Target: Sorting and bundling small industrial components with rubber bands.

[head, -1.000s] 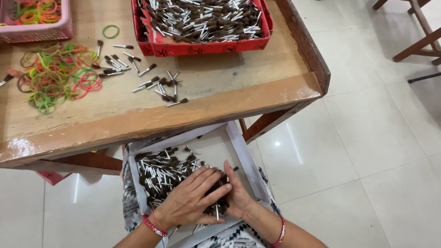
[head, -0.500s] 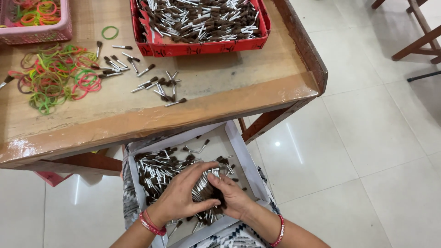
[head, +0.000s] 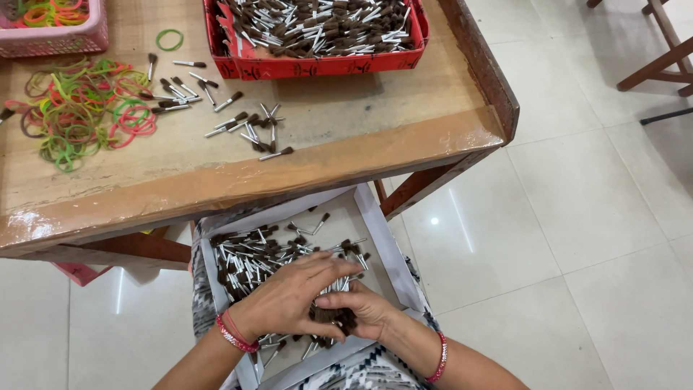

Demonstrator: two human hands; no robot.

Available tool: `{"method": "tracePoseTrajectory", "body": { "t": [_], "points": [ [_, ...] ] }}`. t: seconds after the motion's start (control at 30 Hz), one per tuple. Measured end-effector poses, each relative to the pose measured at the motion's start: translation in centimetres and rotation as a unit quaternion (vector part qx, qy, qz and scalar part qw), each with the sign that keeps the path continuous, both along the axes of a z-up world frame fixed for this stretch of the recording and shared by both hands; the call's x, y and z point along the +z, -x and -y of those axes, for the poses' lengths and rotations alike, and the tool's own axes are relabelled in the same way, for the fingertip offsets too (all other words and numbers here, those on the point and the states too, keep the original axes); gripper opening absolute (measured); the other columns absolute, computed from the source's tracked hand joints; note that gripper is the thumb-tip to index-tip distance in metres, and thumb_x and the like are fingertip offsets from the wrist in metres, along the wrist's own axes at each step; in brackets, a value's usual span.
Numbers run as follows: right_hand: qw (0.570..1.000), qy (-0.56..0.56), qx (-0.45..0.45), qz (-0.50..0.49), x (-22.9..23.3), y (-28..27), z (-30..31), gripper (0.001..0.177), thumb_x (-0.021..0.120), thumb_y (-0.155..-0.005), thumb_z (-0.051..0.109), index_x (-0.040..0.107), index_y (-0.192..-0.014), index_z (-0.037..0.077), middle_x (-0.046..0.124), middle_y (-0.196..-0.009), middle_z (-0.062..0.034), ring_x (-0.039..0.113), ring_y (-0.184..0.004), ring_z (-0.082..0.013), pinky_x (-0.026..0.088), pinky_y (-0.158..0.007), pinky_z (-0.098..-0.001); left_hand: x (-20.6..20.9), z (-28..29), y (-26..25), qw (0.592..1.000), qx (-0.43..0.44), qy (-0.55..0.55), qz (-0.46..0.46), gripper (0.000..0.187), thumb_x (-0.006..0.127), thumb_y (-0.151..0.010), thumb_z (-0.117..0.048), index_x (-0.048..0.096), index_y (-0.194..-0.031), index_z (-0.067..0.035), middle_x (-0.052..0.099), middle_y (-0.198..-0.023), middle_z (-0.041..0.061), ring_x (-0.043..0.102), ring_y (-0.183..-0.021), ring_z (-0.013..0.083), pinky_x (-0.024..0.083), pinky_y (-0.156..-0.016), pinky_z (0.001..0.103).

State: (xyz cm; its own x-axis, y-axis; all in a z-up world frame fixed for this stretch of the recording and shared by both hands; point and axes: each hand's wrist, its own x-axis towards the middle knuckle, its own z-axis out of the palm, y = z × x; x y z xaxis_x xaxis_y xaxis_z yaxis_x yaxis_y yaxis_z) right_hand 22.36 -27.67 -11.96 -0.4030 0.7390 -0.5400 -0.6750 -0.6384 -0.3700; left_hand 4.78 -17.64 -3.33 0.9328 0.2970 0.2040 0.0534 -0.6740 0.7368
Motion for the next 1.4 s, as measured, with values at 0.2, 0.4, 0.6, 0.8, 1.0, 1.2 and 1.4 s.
{"method": "tracePoseTrajectory", "body": {
  "t": [0.2,0.4,0.6,0.8,1.0,1.2,1.4],
  "points": [
    [0.998,-0.041,-0.031,-0.043,-1.1,-0.2,0.4,0.044,0.08,-0.083,0.005,0.062,-0.123,0.005,0.07,-0.11,-0.0068,0.07,-0.103,-0.021,0.062,-0.089,-0.0355,1.2,0.6,1.2,0.993,0.071,0.055,0.077,0.104,0.088,-0.067,-0.051,0.043,-0.146,-0.001,0.053,-0.146,0.021,0.051,-0.135,0.0394,0.041,-0.112,0.047],
    [0.997,-0.066,-0.038,-0.014,-2.7,0.0,0.7,0.045,0.081,-0.088,0.002,0.061,-0.128,0.006,0.069,-0.113,-0.006,0.068,-0.103,-0.019,0.059,-0.084,-0.0335,-0.2,0.8,1.1,0.995,0.084,-0.056,0.02,0.078,0.087,-0.076,-0.04,0.054,-0.14,-0.009,0.064,-0.136,0.011,0.058,-0.131,0.0316,0.037,-0.121,0.049],
    [0.999,-0.034,-0.006,-0.018,0.1,0.1,-0.4,0.052,0.075,-0.081,-0.004,0.059,-0.13,0.009,0.07,-0.114,-0.0079,0.07,-0.105,-0.0196,0.061,-0.087,-0.0345,0.4,0.0,0.2,0.998,0.012,-0.049,-0.022,0.075,0.088,-0.075,-0.038,0.057,-0.137,-0.011,0.067,-0.131,0.007,0.058,-0.131,0.0269,0.031,-0.12,0.053],
    [0.997,-0.024,-0.051,-0.059,-1.7,-0.5,0.2,0.054,0.077,-0.085,0.0,0.056,-0.134,0.004,0.069,-0.115,-0.0092,0.071,-0.106,-0.0227,0.061,-0.092,-0.0384,1.7,0.3,1.5,0.996,0.036,-0.016,0.079,0.099,0.089,-0.067,-0.047,0.049,-0.145,0.0,0.057,-0.141,0.019,0.051,-0.136,0.0391,0.032,-0.114,0.053],
    [0.99,-0.049,-0.11,-0.075,0.9,0.3,-0.3,0.055,0.079,-0.085,0.005,0.056,-0.135,0.005,0.07,-0.114,-0.0082,0.071,-0.102,-0.0212,0.061,-0.093,-0.0393,-0.6,2.7,2.3,0.954,0.272,0.052,0.114,0.033,0.08,-0.082,-0.013,0.071,-0.114,-0.008,0.067,-0.131,0.01,0.065,-0.123,0.0302,0.051,-0.103,0.041],
    [0.989,-0.087,-0.118,-0.012,1.1,0.6,-0.9,0.054,0.078,-0.086,0.005,0.058,-0.136,0.007,0.07,-0.114,-0.0055,0.071,-0.104,-0.0186,0.061,-0.092,-0.0375,0.1,1.9,1.1,0.955,0.275,-0.013,0.112,0.022,0.077,-0.082,-0.006,0.074,-0.103,-0.008,0.068,-0.122,0.008,0.064,-0.117,0.0293,0.053,-0.096,0.04],
    [0.983,-0.063,-0.166,-0.035,0.6,0.3,-1.8,0.047,0.078,-0.086,0.004,0.061,-0.129,0.008,0.071,-0.109,-0.0068,0.07,-0.102,-0.022,0.059,-0.093,-0.04,-0.2,3.3,0.2,0.948,0.289,-0.008,0.135,0.027,0.073,-0.086,-0.004,0.072,-0.113,-0.005,0.069,-0.12,0.011,0.067,-0.11,0.0306,0.055,-0.092,0.04]
  ]
}}
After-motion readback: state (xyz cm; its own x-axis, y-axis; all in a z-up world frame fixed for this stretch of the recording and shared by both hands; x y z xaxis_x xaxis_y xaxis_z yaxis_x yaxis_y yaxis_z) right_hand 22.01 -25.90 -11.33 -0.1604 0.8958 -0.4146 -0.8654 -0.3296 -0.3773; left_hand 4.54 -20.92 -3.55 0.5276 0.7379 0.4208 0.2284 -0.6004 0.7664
